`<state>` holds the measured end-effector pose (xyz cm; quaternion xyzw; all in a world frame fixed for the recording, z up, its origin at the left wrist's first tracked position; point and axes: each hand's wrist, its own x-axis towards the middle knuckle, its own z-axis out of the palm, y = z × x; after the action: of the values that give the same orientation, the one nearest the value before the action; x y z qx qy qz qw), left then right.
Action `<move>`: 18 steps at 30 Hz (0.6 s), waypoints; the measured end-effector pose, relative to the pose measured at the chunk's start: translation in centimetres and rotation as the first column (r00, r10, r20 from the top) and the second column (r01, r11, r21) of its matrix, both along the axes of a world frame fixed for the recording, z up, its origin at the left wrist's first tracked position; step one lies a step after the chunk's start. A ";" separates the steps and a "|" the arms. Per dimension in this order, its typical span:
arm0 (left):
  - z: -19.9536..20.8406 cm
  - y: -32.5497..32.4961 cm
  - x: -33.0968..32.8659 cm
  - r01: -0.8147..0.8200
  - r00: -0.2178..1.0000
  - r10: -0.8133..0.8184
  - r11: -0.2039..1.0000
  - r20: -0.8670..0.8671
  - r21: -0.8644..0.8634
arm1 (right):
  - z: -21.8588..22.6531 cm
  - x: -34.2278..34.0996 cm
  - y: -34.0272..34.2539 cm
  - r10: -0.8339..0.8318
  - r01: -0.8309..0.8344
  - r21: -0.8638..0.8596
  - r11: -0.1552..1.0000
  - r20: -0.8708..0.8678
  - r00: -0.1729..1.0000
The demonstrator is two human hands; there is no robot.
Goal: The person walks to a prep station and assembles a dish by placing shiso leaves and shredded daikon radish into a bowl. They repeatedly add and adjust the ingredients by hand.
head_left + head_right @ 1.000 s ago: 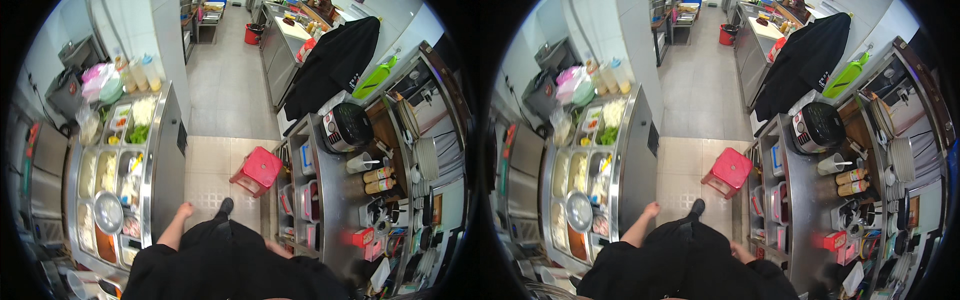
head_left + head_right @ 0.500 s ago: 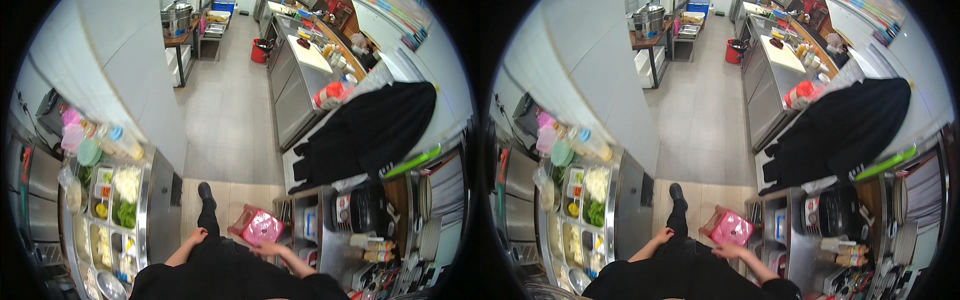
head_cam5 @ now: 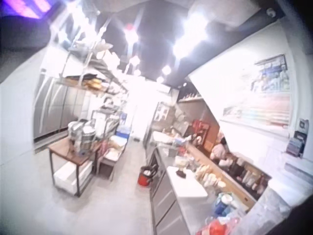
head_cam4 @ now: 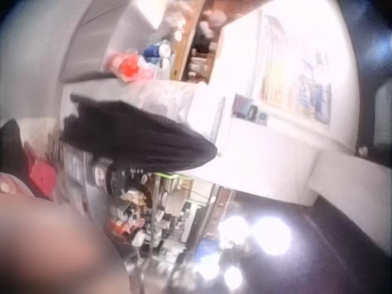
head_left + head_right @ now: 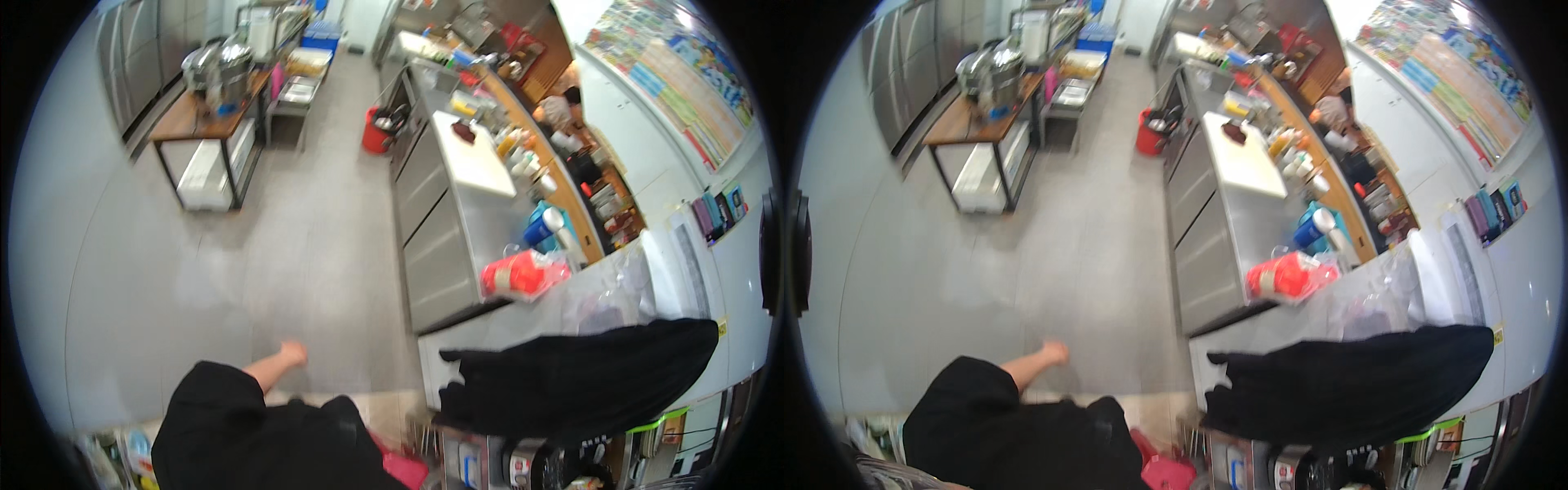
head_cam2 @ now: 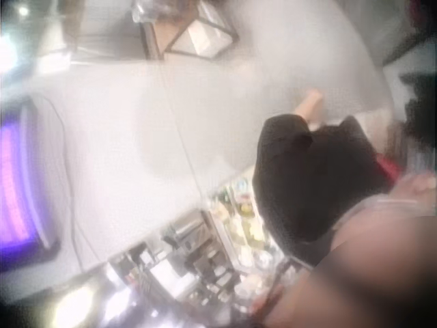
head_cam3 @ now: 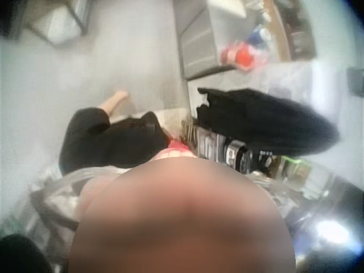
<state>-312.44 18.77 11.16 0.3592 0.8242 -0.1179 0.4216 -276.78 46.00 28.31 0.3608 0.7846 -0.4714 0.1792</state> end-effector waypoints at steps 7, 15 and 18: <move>3.6 25.1 -7.3 -0.020 0.934 -0.142 0.894 0.326 0.447 | -1.5 -12.1 7.9 -0.036 0.047 -0.089 0.995 0.114 0.993; 3.9 24.5 -21.6 -0.475 0.828 0.235 0.776 0.510 0.414 | 0.2 -21.0 19.4 0.302 -0.250 -0.200 0.947 0.298 0.906; 5.0 15.3 -29.5 -0.650 0.755 0.484 0.643 0.442 0.405 | 6.0 -38.7 26.6 0.543 -0.619 0.072 0.782 0.409 0.734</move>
<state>-341.92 34.11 16.17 0.1951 0.8213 0.3116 0.4363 -315.50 72.56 34.32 0.1936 0.8540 -0.2326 0.4231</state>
